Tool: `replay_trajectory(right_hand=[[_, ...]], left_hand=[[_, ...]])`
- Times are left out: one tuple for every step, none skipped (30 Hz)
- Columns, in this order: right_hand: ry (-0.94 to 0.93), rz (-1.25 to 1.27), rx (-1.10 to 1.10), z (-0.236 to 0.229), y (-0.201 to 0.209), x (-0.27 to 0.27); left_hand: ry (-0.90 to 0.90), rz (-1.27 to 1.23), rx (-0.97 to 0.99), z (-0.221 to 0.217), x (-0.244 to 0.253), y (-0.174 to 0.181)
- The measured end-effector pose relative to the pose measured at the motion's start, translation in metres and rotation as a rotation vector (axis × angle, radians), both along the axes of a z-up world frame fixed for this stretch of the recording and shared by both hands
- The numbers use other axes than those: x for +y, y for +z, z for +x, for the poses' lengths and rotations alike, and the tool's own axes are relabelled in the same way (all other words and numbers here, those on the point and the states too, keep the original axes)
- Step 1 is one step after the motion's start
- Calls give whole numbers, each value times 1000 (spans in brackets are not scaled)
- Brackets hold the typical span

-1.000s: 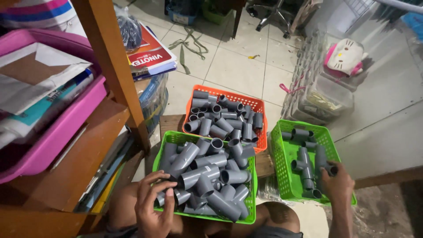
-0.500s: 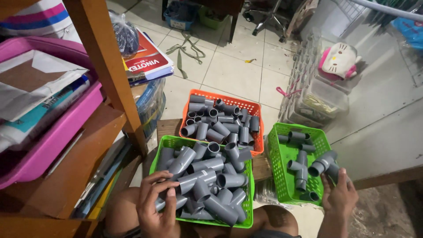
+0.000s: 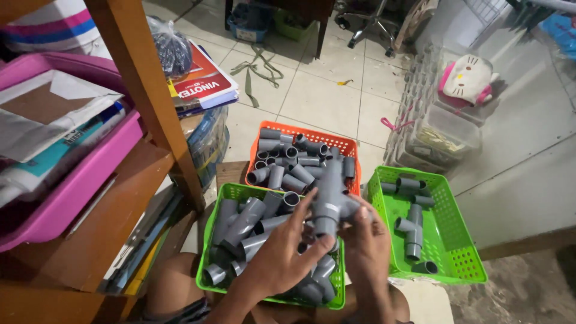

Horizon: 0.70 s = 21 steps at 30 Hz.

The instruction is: Sorting various PVC pipe fittings into different baskets based on their type

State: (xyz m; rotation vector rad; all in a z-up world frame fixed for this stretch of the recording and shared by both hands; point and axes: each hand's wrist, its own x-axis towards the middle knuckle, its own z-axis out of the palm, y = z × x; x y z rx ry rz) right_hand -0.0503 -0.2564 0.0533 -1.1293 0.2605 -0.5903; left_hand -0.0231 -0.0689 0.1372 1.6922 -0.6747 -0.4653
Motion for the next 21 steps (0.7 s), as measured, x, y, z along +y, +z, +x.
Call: replay_trajectory(right_hand=[[2,1,-3,-1,10,8],[-39,-154,83,-1,19,16],[-84,-309,169,-3,28,24],[-86,-308,168,-2,28,23],[-70,-452,170,-3,27,23],[-53,-596,171,-4,26,23],[-47,-597,171,-3,23,19],[-40,-877,140,-3,21,15],[-39,-1158,106,-3,19,10],[-39,-1160,107,-4,18,11],[-50,-1195,67,-4,18,11],[-61,-1230,26,-4,19,10],[-61,-1235,24,-2,22,13],[-58,-1210,-9,-1,26,16],[-47,-1182,-38,-1,27,20],[-41,-1183,-36,-1,28,21],[-67,-1192,-37,0,29,23],[-93,-1201,-39,2,30,25],[-97,-1202,-44,2,30,26],[-122,-1190,-108,2,30,28],[-142,-1179,-170,0,29,29]], left_hand=[[2,1,-3,2,-1,-10],[8,-124,130,5,-1,-19],[10,-250,264,7,-3,-29],[8,-248,263,9,0,-33],[0,-343,387,9,3,-39],[-7,-438,511,9,6,-45],[-1,-440,512,9,6,-46],[106,-441,544,9,5,-47],[206,-440,575,10,4,-48],[205,-441,577,11,2,-59],[238,-514,586,15,0,-69],[270,-587,596,18,-3,-79],[268,-591,595,18,-1,-72],[316,-549,586,18,0,-65],[369,-503,582,16,4,-59],[374,-505,586,16,3,-64],[401,-470,431,18,3,-69],[427,-434,277,21,2,-72],[426,-436,271,23,2,-74],[502,-347,127,25,2,-75],[581,-258,-11,25,2,-78]])
